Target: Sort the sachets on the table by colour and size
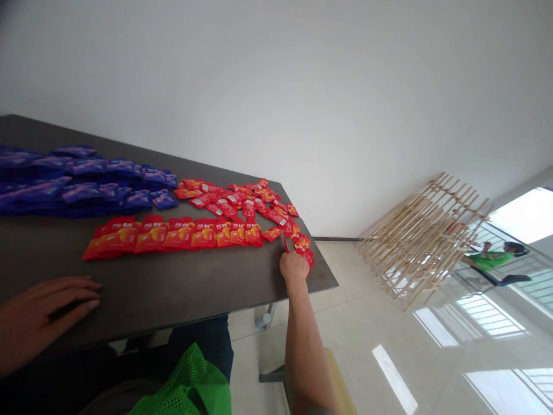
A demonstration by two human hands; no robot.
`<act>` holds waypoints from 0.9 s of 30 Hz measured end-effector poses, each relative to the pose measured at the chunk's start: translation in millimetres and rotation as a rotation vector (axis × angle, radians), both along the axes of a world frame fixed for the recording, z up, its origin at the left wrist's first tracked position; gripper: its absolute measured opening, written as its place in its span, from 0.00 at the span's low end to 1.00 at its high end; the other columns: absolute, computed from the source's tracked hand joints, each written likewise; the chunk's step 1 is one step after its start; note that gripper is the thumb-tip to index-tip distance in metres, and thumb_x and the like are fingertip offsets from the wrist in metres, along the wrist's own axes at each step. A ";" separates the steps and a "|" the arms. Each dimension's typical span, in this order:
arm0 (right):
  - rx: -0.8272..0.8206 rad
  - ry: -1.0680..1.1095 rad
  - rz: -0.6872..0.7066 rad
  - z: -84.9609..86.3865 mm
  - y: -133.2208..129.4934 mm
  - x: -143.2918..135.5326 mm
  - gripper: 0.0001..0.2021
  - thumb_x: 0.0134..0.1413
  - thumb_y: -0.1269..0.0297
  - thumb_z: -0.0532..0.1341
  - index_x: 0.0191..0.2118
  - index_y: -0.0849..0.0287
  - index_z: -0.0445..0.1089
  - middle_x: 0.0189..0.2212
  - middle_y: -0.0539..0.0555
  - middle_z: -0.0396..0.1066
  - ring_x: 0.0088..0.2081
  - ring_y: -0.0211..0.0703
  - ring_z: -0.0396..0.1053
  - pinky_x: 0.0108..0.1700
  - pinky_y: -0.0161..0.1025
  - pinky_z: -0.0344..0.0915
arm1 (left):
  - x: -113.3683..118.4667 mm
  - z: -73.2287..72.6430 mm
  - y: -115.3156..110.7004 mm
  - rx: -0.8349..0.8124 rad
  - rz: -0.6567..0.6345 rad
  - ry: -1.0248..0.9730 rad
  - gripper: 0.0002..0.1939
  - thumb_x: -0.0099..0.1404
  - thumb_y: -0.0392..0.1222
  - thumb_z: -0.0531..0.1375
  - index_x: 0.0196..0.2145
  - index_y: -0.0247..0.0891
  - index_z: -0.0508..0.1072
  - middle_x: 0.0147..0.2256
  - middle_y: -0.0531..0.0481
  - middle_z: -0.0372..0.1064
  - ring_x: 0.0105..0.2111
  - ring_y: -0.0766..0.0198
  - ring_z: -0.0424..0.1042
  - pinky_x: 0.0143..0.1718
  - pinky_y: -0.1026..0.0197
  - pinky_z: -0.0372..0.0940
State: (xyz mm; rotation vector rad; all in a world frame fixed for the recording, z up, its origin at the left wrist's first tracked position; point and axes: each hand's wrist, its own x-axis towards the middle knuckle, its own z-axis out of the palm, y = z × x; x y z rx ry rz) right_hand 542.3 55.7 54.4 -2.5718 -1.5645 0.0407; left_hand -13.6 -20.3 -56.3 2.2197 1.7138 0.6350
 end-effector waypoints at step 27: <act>-0.255 0.150 0.680 17.6 -77.6 -301.4 0.25 0.75 0.51 0.54 0.45 0.63 0.84 0.44 0.72 0.81 0.48 0.62 0.82 0.48 0.51 0.75 | 43.2 68.5 -30.1 0.058 -0.049 0.004 0.18 0.75 0.54 0.52 0.45 0.47 0.80 0.54 0.49 0.78 0.58 0.54 0.74 0.64 0.48 0.68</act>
